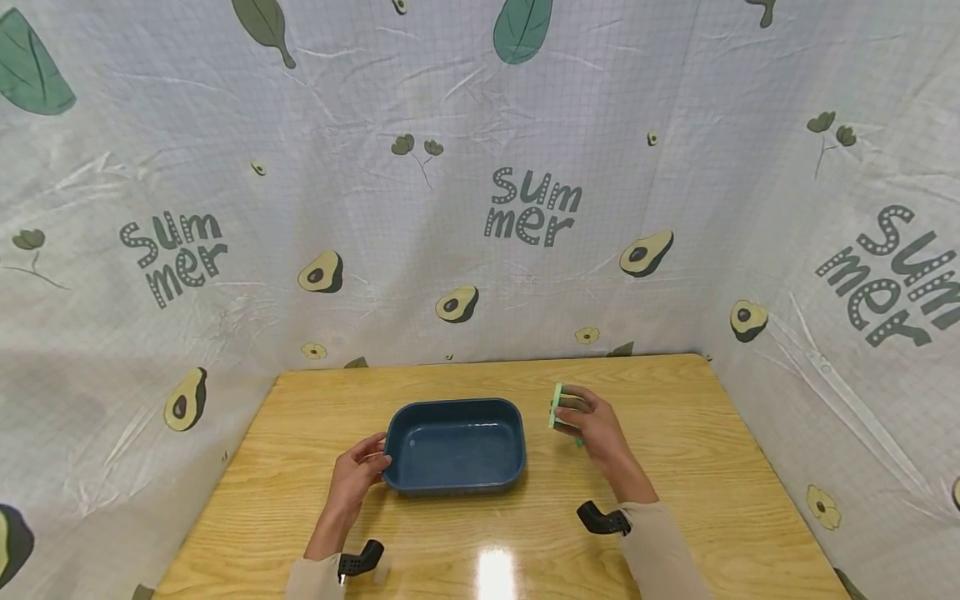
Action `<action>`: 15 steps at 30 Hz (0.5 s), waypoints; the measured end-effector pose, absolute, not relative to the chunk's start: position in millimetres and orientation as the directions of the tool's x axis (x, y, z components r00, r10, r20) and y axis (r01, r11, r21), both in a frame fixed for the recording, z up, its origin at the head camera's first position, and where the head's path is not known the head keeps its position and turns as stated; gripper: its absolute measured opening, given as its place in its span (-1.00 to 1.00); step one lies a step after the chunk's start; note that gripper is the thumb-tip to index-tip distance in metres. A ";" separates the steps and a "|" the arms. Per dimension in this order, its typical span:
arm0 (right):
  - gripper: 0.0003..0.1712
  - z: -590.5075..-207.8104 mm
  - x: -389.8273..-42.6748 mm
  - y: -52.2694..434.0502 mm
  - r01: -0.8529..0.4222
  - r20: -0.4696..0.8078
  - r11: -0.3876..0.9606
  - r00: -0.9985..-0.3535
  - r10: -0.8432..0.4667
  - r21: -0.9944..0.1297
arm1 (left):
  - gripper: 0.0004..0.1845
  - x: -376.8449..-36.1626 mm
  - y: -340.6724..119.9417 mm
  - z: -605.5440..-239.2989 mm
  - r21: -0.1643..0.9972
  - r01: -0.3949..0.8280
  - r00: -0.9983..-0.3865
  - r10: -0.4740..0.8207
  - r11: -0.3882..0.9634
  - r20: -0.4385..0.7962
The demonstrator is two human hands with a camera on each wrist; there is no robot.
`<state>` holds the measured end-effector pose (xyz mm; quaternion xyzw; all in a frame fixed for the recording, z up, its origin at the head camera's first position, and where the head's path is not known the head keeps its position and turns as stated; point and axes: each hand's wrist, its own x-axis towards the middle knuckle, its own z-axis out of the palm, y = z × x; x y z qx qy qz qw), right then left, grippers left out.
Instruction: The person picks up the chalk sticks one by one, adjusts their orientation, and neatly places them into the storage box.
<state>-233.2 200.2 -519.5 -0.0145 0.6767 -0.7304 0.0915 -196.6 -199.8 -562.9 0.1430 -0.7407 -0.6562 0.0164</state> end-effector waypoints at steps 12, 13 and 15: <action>-0.34 -512.6 -241.6 167.4 0.157 -0.133 -0.081 -0.959 -0.249 -0.984 | -0.51 -194.0 -199.3 -561.1 0.976 -0.204 -0.958 -0.220 0.076 -0.183; -0.34 -512.7 -241.9 164.6 0.160 -0.136 -0.076 -0.956 -0.260 -0.984 | -0.52 -194.0 -199.3 -561.5 0.977 -0.202 -0.958 -0.221 0.073 -0.182; -0.35 -513.0 -242.6 158.3 0.173 -0.148 -0.069 -0.951 -0.270 -0.982 | -0.52 -194.0 -199.5 -562.3 0.977 -0.201 -0.958 -0.222 0.068 -0.181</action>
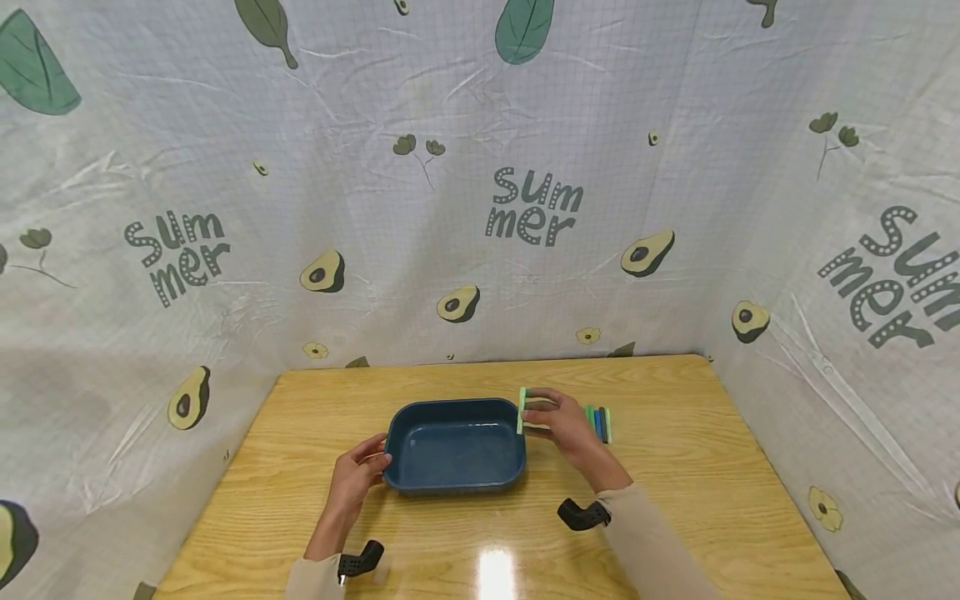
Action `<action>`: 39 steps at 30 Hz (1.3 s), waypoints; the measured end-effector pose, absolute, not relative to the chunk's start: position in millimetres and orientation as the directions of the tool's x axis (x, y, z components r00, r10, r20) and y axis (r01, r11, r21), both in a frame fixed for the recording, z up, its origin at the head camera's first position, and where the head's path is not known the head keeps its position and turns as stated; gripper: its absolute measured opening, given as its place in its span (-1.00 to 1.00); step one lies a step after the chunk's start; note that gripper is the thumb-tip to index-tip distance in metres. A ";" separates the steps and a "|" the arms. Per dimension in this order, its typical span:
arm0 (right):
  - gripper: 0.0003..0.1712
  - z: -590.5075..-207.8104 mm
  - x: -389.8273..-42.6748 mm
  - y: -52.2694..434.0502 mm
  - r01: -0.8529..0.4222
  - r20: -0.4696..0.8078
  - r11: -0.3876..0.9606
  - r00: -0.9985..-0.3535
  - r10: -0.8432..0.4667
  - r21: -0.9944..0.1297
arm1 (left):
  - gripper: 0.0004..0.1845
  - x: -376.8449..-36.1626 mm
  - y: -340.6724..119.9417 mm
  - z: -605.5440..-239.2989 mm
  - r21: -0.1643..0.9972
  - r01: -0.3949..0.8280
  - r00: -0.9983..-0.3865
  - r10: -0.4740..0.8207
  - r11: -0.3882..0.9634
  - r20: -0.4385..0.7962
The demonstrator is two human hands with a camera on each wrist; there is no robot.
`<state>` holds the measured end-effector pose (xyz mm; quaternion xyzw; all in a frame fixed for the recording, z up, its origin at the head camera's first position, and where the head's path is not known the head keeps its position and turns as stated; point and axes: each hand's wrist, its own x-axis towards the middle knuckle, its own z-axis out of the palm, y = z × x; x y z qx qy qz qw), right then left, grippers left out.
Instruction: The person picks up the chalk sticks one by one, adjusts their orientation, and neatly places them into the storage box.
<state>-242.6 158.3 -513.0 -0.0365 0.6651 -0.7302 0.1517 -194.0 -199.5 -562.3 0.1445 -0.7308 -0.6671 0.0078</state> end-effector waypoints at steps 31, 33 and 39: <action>-0.42 -526.3 -249.3 52.4 0.340 -0.308 -0.048 -0.895 -0.322 -0.939 | -0.52 -180.4 -195.1 -531.9 0.981 -0.196 -0.968 -0.165 0.012 -0.191; -0.42 -528.2 -249.5 46.7 0.348 -0.319 -0.037 -0.892 -0.321 -0.937 | -0.52 -180.6 -195.5 -532.6 0.981 -0.194 -0.968 -0.166 0.007 -0.190; -0.39 -536.3 -250.0 32.8 0.359 -0.346 0.015 -0.886 -0.309 -0.933 | -0.52 -181.1 -196.0 -534.2 0.981 -0.192 -0.968 -0.167 0.000 -0.189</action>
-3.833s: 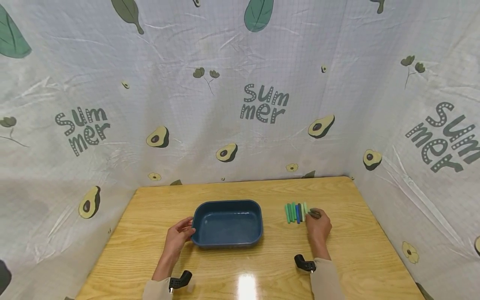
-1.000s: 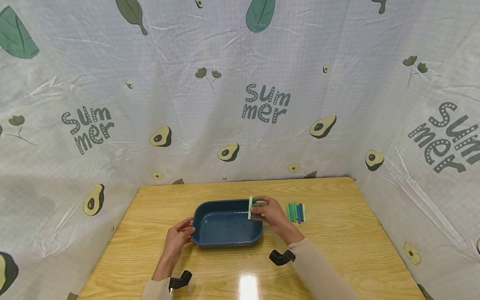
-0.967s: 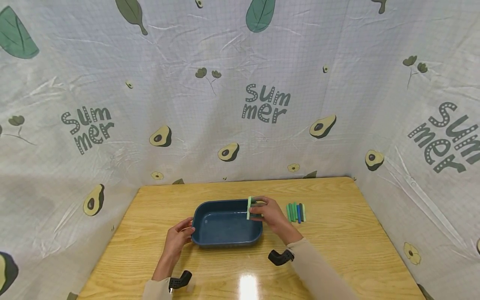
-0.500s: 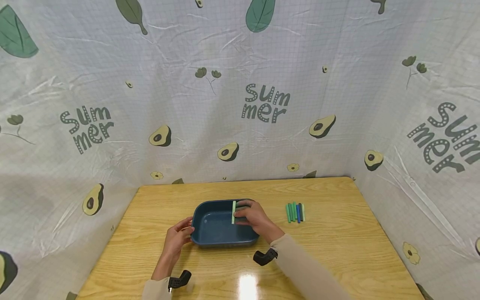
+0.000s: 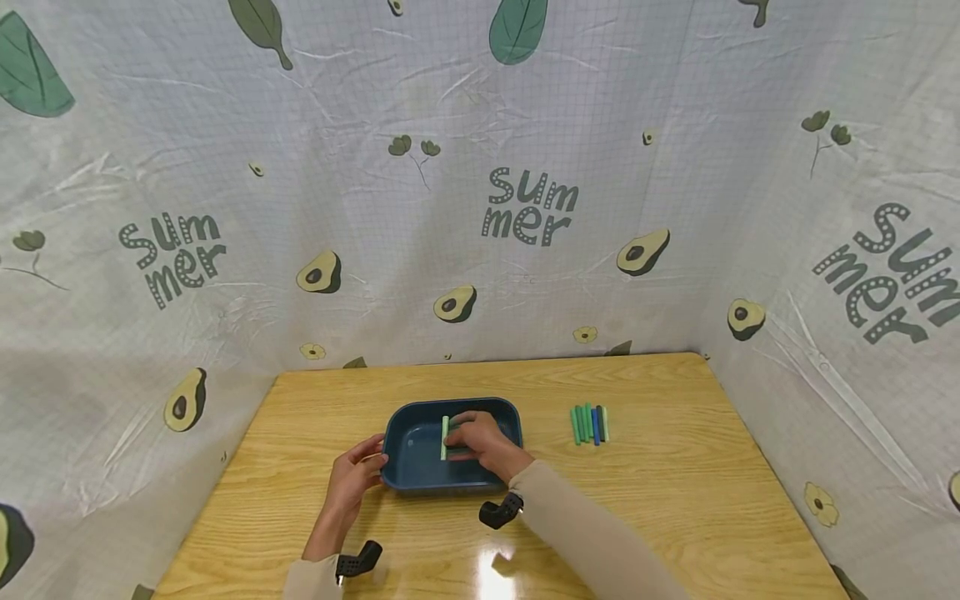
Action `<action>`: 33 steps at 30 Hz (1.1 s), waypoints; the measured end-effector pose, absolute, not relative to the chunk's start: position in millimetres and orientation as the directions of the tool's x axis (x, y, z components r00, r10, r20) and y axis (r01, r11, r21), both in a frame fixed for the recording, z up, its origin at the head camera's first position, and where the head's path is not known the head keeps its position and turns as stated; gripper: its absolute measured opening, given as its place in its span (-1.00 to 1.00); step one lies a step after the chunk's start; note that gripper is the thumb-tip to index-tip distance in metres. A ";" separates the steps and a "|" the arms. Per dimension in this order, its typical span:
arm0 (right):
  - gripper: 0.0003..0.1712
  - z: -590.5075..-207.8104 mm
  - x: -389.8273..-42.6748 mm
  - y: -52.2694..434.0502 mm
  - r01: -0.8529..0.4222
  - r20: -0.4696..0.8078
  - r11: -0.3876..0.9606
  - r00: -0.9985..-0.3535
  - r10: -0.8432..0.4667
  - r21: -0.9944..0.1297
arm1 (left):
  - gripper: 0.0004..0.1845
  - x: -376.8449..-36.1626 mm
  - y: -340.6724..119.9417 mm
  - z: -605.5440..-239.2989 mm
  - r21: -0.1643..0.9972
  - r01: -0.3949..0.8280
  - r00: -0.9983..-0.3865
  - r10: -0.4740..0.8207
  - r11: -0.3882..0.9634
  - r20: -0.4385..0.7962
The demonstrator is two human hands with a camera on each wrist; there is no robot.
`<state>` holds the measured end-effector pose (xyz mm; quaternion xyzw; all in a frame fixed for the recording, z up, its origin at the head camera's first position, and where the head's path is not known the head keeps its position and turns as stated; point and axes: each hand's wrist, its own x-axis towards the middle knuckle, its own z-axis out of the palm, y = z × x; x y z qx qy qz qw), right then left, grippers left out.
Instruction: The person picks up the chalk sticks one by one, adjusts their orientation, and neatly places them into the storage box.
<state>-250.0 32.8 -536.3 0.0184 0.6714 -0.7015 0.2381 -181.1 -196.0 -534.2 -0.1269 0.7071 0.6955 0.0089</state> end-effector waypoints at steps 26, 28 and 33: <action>-0.50 -557.4 -252.1 0.2 0.368 -0.399 0.165 -0.884 -0.243 -0.915 | -0.51 -191.9 -202.8 -563.7 0.980 -0.198 -0.965 -0.177 0.008 -0.194; -0.51 -557.2 -252.1 0.7 0.362 -0.394 0.169 -0.887 -0.241 -0.917 | -0.51 -192.9 -203.1 -567.1 0.980 -0.196 -0.964 -0.187 0.019 -0.189; -0.56 -549.3 -252.7 5.3 0.334 -0.361 0.142 -0.897 -0.254 -0.932 | -0.54 -194.1 -202.6 -568.2 0.982 -0.185 -0.961 -0.215 0.040 -0.172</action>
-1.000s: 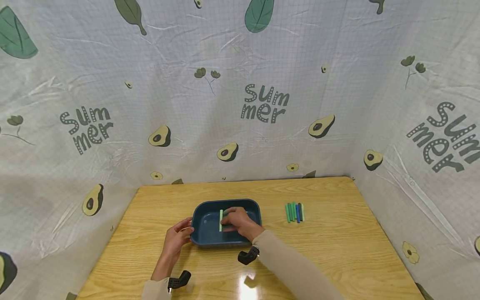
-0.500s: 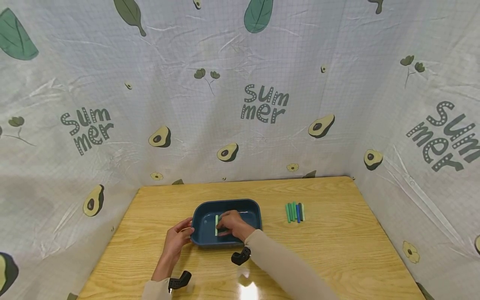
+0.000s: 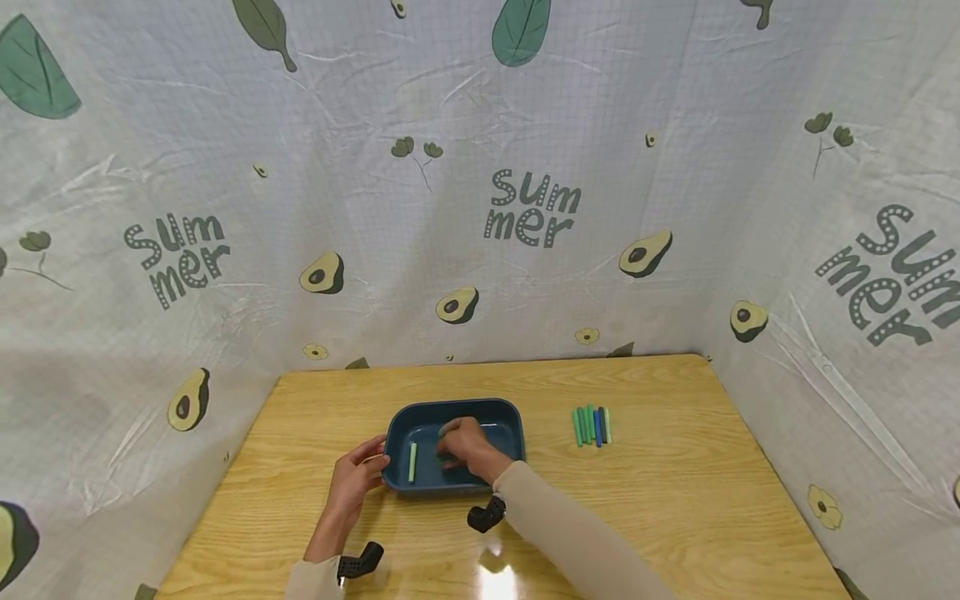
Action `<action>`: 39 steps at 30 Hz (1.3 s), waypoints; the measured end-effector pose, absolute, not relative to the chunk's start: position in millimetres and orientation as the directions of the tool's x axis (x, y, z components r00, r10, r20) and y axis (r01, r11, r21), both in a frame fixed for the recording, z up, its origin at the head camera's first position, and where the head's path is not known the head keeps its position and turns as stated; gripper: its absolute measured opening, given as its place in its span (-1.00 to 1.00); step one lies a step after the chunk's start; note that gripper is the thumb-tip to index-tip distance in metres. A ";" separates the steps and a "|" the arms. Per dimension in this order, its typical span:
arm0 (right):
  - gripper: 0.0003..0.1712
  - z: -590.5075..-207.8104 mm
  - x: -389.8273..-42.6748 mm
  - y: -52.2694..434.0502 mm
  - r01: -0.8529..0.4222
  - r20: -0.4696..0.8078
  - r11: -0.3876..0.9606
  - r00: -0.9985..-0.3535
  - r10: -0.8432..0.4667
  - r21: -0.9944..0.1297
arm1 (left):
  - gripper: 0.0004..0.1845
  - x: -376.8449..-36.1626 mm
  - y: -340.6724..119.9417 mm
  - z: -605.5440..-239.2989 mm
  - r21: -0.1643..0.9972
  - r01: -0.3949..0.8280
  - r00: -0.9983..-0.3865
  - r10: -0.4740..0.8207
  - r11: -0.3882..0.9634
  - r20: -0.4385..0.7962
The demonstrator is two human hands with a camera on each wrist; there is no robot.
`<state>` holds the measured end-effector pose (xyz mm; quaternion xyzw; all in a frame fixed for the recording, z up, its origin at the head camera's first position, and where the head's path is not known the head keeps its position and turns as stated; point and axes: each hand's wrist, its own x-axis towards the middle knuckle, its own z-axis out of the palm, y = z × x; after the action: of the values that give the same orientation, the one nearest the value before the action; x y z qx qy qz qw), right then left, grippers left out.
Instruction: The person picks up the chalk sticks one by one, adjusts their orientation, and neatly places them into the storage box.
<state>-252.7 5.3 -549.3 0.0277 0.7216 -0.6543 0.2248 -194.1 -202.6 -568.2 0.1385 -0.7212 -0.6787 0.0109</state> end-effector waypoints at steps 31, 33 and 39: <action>-0.63 -501.4 -235.6 121.1 0.075 -0.078 0.116 -0.997 -0.019 -0.990 | -0.54 -195.0 -202.6 -570.2 0.979 -0.200 -0.955 -0.229 0.035 -0.187; -0.62 -499.8 -234.3 129.6 0.069 -0.071 0.109 -0.997 -0.013 -0.992 | -0.54 -195.3 -202.5 -570.4 0.979 -0.202 -0.955 -0.230 0.039 -0.188; -0.59 -494.6 -228.7 154.5 0.049 -0.050 0.146 -0.999 -0.005 -0.988 | -0.54 -195.6 -202.2 -570.6 0.979 -0.200 -0.955 -0.230 0.036 -0.186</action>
<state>-228.7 154.5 -494.6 0.0146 0.7567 -0.6533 0.0206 -195.6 -202.2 -570.6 0.1493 -0.7196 -0.6781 0.0113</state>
